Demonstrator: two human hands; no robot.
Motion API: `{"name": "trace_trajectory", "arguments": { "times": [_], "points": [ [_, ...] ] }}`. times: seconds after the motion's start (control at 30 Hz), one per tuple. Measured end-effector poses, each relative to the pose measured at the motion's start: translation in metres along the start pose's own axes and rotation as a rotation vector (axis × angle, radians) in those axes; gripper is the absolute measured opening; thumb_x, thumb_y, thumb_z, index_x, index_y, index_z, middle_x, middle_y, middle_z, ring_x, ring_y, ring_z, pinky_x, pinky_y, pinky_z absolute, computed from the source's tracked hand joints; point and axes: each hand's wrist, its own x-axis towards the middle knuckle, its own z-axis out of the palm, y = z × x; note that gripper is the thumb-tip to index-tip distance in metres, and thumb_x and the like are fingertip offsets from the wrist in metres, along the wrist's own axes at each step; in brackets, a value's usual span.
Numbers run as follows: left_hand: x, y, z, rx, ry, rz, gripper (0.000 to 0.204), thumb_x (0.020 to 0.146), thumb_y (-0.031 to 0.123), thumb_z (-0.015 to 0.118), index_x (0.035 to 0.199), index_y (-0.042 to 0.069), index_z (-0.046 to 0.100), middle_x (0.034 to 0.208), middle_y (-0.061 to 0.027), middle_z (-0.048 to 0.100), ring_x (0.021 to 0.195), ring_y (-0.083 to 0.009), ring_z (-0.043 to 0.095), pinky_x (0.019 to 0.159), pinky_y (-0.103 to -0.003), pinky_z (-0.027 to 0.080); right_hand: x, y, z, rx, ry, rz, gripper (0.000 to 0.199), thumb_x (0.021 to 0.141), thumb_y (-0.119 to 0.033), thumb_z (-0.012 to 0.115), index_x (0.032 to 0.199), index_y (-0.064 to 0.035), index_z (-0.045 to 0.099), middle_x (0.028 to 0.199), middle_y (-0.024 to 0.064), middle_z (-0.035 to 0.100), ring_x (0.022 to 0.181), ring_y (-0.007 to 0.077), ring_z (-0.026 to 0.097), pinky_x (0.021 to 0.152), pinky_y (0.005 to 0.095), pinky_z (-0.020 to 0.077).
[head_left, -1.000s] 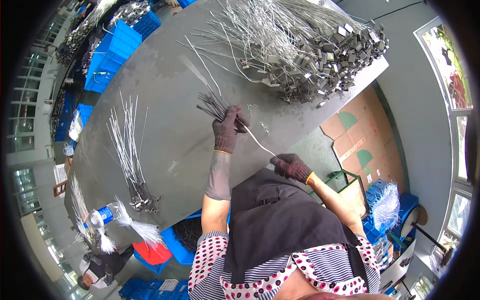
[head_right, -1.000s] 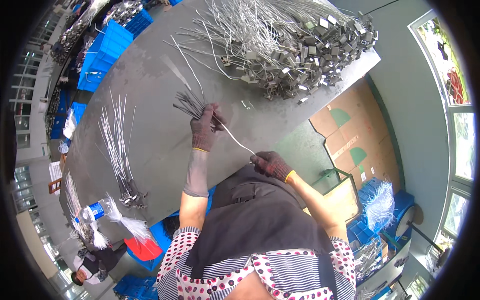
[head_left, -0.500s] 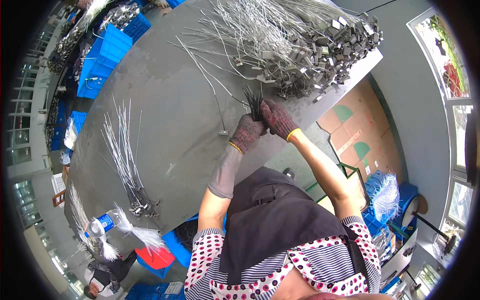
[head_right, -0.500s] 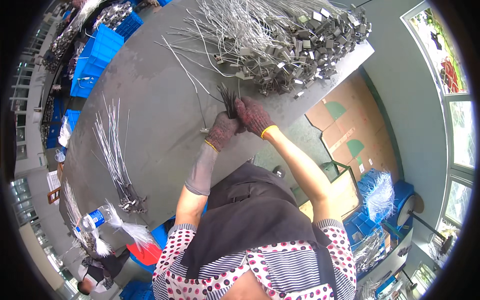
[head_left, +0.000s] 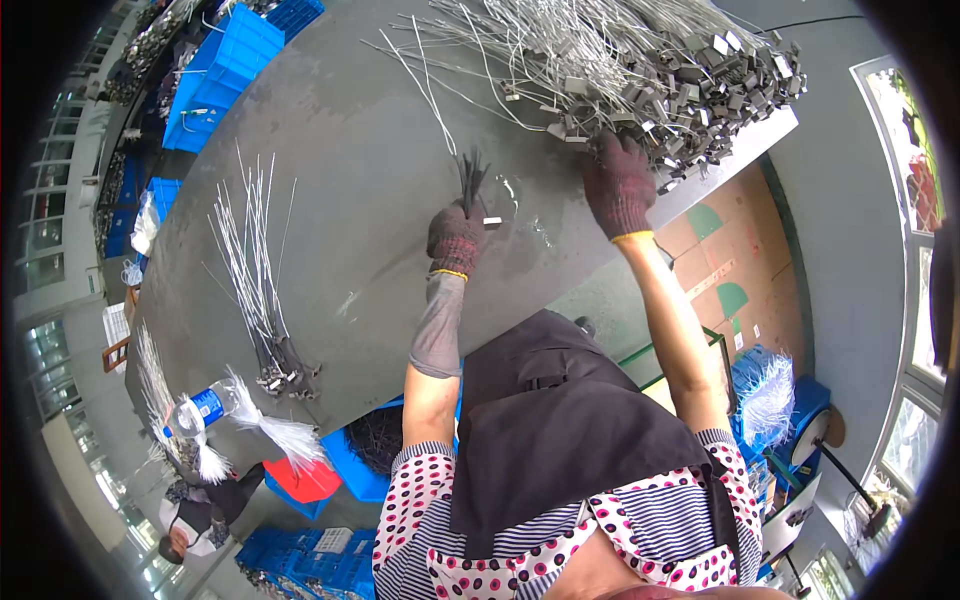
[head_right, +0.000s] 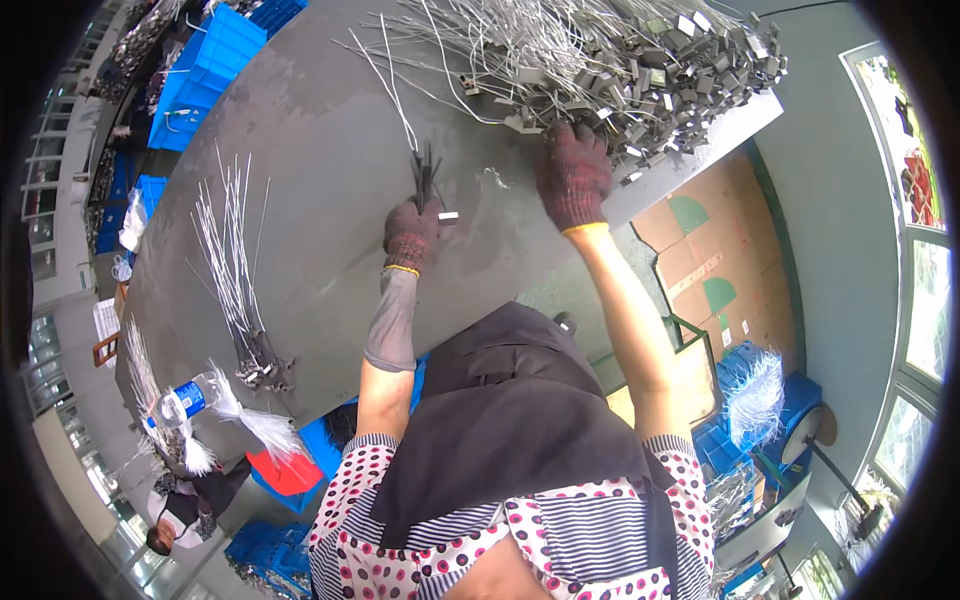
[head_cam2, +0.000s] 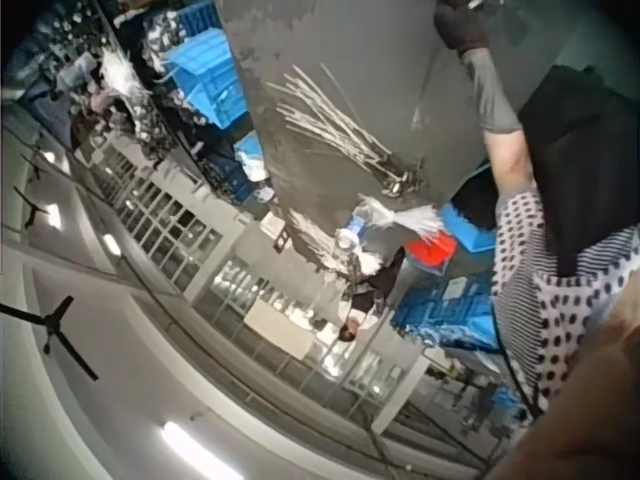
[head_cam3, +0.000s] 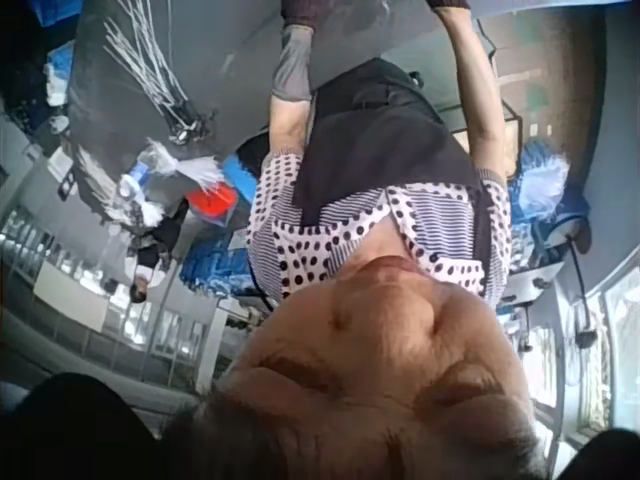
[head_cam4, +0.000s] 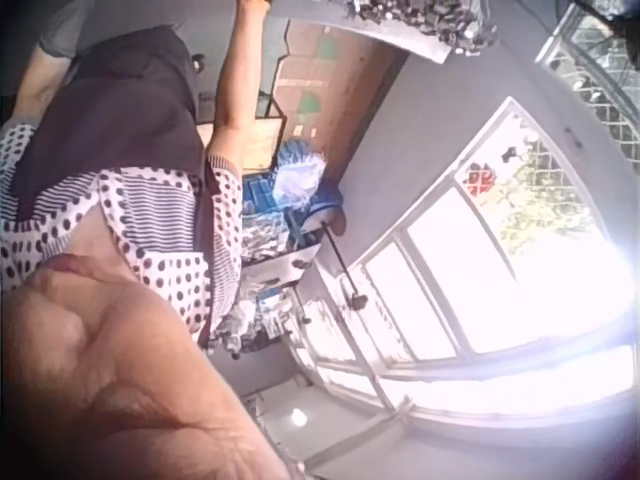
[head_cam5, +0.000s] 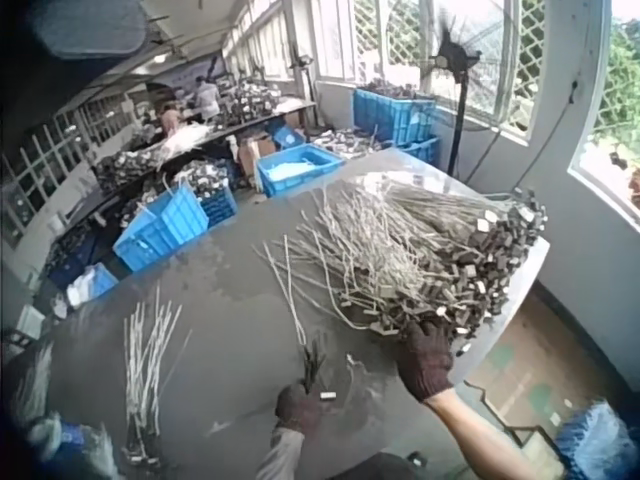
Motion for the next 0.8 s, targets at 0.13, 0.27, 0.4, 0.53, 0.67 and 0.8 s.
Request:
{"name": "trace_trajectory", "arguments": {
  "times": [0.13, 0.27, 0.4, 0.53, 0.67, 0.8],
  "points": [
    [0.005, -0.026, -0.007, -0.411, 0.179, 0.118, 0.034, 0.088, 0.033, 0.073, 0.082, 0.0, 0.068, 0.063, -0.0058, 0.064, 0.05, -0.0134, 0.058, 0.05, -0.029, 0.047, 0.006, 0.023, 0.018, -0.17, -0.263, 0.166, 0.032, 0.087, -0.034, 0.066, 0.111, -0.0129, 0.063, 0.12, 0.0174, 0.06, 0.105, 0.0384, 0.061, 0.082, 0.0496, 0.051],
    [-0.04, 0.016, -0.023, -0.803, -0.042, -0.024, 0.026, 0.087, 0.026, 0.074, 0.085, 0.0, 0.068, 0.068, -0.004, 0.064, 0.053, -0.0096, 0.057, 0.049, -0.027, 0.046, -0.017, 0.044, 0.011, 0.042, -0.069, 0.105, 0.028, 0.086, -0.03, 0.067, 0.106, -0.0103, 0.065, 0.103, 0.0172, 0.068, 0.093, 0.0335, 0.066, 0.076, 0.0444, 0.0534],
    [-0.058, 0.034, 0.02, -0.916, -0.355, 0.058, 0.023, 0.09, 0.021, 0.071, 0.097, 0.0, 0.067, 0.075, -0.0053, 0.066, 0.057, -0.0092, 0.058, 0.05, -0.027, 0.048, -0.057, 0.048, -0.027, 0.382, -0.233, 0.39, 0.028, 0.086, -0.02, 0.065, 0.11, -0.0056, 0.065, 0.078, 0.0118, 0.069, 0.067, 0.0214, 0.067, 0.064, 0.0339, 0.0534],
    [-0.067, 0.073, 0.091, -1.125, -0.585, 0.029, 0.023, 0.091, 0.017, 0.069, 0.106, -0.001, 0.065, 0.084, -0.0085, 0.068, 0.064, -0.0142, 0.065, 0.055, -0.03, 0.055, -0.13, 0.065, -0.078, 0.886, -0.433, 0.748, 0.027, 0.09, -0.021, 0.064, 0.106, 0.0003, 0.068, 0.077, 0.0081, 0.069, 0.065, 0.0101, 0.062, 0.06, 0.0275, 0.0485],
    [-0.077, 0.116, 0.128, -1.105, -0.633, -0.032, 0.019, 0.091, 0.013, 0.067, 0.104, -0.001, 0.066, 0.088, -0.0119, 0.07, 0.071, -0.0224, 0.071, 0.064, -0.037, 0.062, -0.221, 0.102, -0.119, 0.766, -0.686, 0.802, 0.025, 0.092, -0.021, 0.063, 0.1, 0.0015, 0.069, 0.075, 0.0078, 0.07, 0.065, 0.0109, 0.063, 0.059, 0.0281, 0.0491],
    [-0.078, 0.128, 0.147, -1.241, -0.65, -0.055, 0.016, 0.091, 0.012, 0.067, 0.099, -0.002, 0.067, 0.087, -0.0121, 0.071, 0.072, -0.024, 0.071, 0.066, -0.038, 0.062, -0.334, 0.154, -0.14, 0.61, -0.831, 0.841, 0.021, 0.093, -0.018, 0.057, 0.095, -0.0015, 0.07, 0.07, 0.0087, 0.068, 0.066, 0.0149, 0.064, 0.061, 0.029, 0.0504]
  ]
}}
